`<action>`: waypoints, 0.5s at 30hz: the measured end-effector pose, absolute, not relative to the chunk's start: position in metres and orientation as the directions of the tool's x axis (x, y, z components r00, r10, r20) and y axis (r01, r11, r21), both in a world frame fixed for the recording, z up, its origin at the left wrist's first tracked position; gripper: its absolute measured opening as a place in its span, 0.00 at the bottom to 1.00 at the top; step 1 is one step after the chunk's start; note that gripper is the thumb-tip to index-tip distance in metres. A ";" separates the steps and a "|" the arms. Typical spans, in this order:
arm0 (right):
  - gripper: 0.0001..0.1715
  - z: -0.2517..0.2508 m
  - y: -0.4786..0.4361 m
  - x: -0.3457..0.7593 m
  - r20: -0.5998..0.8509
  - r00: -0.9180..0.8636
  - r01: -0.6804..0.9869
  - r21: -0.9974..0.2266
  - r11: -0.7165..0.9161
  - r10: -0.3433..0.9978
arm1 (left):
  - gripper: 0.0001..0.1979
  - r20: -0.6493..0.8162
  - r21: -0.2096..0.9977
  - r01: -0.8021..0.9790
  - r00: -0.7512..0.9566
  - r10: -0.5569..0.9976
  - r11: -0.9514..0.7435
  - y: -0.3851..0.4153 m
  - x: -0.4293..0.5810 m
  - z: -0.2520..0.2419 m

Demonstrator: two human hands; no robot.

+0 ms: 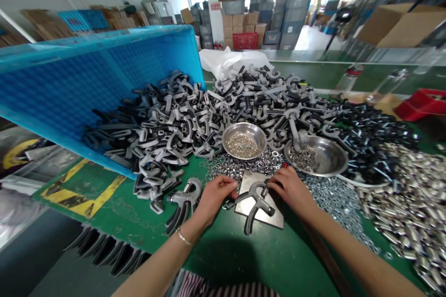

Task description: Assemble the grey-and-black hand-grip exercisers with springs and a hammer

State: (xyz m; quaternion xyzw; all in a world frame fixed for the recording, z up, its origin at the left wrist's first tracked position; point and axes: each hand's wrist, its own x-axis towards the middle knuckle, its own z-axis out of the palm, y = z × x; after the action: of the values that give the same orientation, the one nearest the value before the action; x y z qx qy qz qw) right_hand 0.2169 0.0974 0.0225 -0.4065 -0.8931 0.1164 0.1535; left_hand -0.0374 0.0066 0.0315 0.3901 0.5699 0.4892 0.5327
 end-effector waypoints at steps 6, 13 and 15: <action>0.10 0.032 0.091 0.207 0.131 -0.677 0.704 -0.174 0.689 0.724 | 0.12 -0.189 0.979 0.070 -0.061 0.980 0.193 -0.001 -0.028 0.025; 0.07 0.046 0.092 0.191 0.053 -0.748 0.660 -0.048 0.750 0.661 | 0.08 0.133 0.764 0.627 0.075 0.988 -0.150 0.014 0.000 0.023; 0.05 0.048 0.088 0.207 0.069 -0.691 0.720 -0.021 0.693 0.720 | 0.08 0.146 0.696 0.698 0.092 0.985 -0.168 0.018 0.005 0.021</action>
State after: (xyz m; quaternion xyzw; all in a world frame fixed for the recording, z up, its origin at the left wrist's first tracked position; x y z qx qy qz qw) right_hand 0.2066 0.0883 0.0482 -0.3915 -0.9195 -0.0037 0.0360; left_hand 0.0047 0.0175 0.0206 0.7005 0.6008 0.3053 0.2348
